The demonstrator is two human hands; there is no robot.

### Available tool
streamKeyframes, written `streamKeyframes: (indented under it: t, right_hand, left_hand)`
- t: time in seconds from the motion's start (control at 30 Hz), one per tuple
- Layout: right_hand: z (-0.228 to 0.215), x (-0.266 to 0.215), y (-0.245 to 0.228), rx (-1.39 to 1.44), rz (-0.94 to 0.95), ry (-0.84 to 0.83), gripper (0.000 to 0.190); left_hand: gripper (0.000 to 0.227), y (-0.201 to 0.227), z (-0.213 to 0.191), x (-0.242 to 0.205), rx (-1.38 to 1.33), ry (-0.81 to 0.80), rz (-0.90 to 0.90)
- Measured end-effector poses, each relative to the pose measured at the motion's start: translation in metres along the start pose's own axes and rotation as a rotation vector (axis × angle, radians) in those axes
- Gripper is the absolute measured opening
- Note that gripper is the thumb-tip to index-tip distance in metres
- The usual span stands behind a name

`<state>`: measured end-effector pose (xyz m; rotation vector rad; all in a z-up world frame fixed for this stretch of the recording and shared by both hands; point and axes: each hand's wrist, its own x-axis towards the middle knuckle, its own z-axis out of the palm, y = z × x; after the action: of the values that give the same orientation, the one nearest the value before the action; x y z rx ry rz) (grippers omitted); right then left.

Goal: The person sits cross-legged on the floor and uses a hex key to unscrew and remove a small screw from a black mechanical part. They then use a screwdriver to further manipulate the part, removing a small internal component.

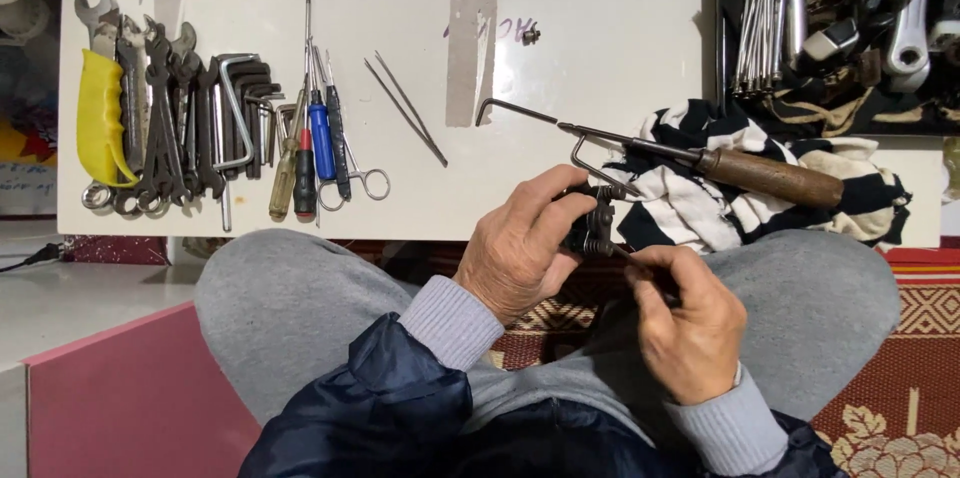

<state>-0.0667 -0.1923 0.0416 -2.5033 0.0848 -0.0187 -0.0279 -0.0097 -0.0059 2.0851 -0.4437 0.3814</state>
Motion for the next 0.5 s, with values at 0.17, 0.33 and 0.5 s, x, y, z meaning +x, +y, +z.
streamKeyframes:
  t: [0.17,0.33,0.5]
  right_hand:
    - [-0.0041,0.0080,0.0033,0.104,0.076,-0.124,0.017]
    - [-0.0020,0.0102,0.0014,0.120,0.020,-0.074,0.014]
    - [-0.0027,0.0122,0.0009,0.131,0.066,-0.077,0.016]
  left_hand:
    - [0.059,-0.0026,0.0024,0.0024,0.013,0.026,-0.019]
    - [0.062,0.0000,0.0010,0.0035,0.036,0.044,-0.042]
    - [0.060,0.0029,-0.0020,0.0057,-0.024,0.038,-0.113]
